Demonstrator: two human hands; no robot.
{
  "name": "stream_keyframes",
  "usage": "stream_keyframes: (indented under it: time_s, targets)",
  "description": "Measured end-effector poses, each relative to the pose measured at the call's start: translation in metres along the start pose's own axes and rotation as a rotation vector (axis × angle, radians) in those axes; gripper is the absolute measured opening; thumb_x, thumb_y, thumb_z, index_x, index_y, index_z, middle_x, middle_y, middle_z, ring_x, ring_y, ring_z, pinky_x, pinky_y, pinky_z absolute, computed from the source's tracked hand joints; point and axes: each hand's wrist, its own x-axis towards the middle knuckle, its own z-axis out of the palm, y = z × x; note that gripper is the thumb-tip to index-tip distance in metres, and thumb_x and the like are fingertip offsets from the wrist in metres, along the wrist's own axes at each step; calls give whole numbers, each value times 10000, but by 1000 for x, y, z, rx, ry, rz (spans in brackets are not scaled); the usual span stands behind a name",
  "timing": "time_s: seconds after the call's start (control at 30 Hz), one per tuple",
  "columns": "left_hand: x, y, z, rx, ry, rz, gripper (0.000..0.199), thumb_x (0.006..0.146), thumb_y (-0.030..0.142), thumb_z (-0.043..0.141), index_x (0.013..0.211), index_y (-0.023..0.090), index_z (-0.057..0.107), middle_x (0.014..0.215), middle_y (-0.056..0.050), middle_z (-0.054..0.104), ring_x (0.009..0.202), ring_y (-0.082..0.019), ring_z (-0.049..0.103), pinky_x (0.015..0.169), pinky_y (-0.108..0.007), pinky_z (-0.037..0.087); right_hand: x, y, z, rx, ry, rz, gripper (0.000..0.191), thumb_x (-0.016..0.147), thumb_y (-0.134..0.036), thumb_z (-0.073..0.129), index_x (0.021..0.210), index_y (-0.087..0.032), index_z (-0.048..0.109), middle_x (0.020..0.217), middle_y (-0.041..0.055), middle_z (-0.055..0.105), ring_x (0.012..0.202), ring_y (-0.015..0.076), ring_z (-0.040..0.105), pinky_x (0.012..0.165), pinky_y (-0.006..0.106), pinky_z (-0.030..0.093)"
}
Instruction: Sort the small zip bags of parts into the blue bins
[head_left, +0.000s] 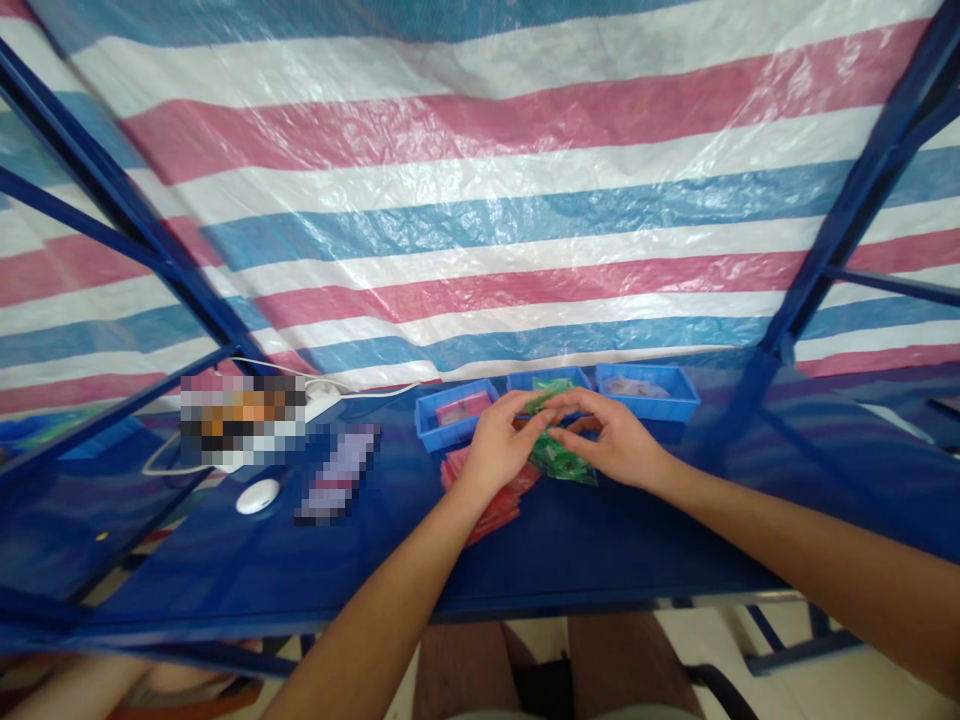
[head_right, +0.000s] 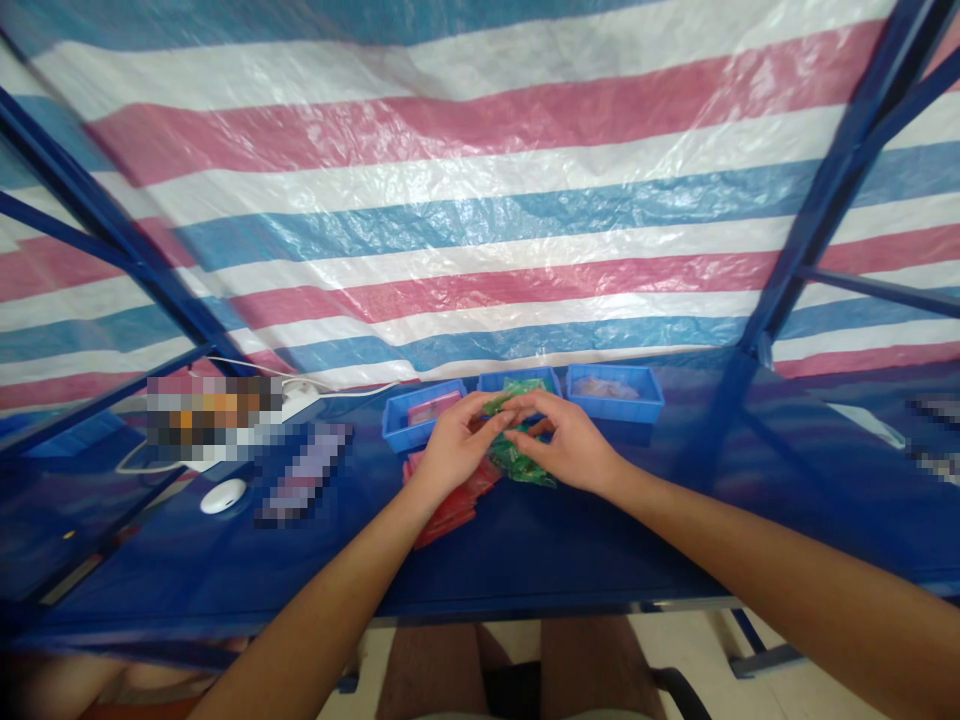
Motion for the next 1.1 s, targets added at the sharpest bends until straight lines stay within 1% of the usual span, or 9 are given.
stream_keyframes:
  time_s: [0.2,0.3,0.4,0.5,0.67,0.8,0.87,1.0,1.1]
  targets:
    - [2,-7,3,-222,36,-138,391,931,381,747,1275,202,701,1249,-110,767,1080,-264,753,945,-394,614,5,6,-6,26,198,55,372,913,-481,761,1220,-287,680,1063,72,693,962,252,673,765,371,611]
    - [0,-2,5,-315,-26,-150,461,907,367,775,1324,214,651,1223,-107,777,1089,-263,763,933,-377,618,6,8,-9,93,151,101,437,885,-517,786,1244,-286,695,1087,70,724,956,251,682,755,364,608]
    - [-2,4,6,-352,-64,-144,503,915,358,765,1374,227,605,1186,-100,788,1070,-264,772,892,-362,620,7,9,-10,123,62,118,340,884,-548,775,1076,-268,767,1007,56,737,859,231,677,721,360,605]
    - [-2,5,7,-314,-56,-148,513,922,352,757,1389,226,586,1129,-94,794,995,-247,776,813,-327,609,8,7,-12,132,20,122,322,871,-568,781,910,-248,781,912,41,719,773,207,650,686,350,594]
    - [0,-2,6,-162,65,-126,458,894,377,790,1288,209,629,1059,-72,758,926,-203,740,760,-284,578,11,7,-12,230,76,212,366,824,-585,823,893,-232,755,795,8,727,631,167,633,640,338,577]
    - [2,-1,2,-26,153,-113,334,873,378,809,1115,193,671,1036,-65,741,872,-181,709,716,-268,557,12,14,-12,286,171,267,375,800,-571,852,913,-236,731,830,13,741,664,171,653,598,319,598]
    - [1,1,1,16,132,-90,265,899,378,784,1074,194,709,1009,-64,751,886,-189,710,751,-283,565,12,18,-12,302,223,274,380,791,-562,864,914,-233,718,863,21,746,702,183,672,590,320,611]
    - [-2,6,3,-59,-8,-83,328,959,405,719,1221,210,739,1204,-100,758,1032,-223,740,862,-322,596,11,21,-13,290,253,246,385,768,-536,891,909,-234,699,868,24,749,714,198,695,638,355,637]
    - [-3,7,5,-134,-53,-102,403,949,433,733,1274,196,731,1261,-127,736,1054,-237,753,900,-343,613,9,21,-13,243,213,190,362,773,-491,902,957,-239,718,922,31,772,824,223,740,826,402,645]
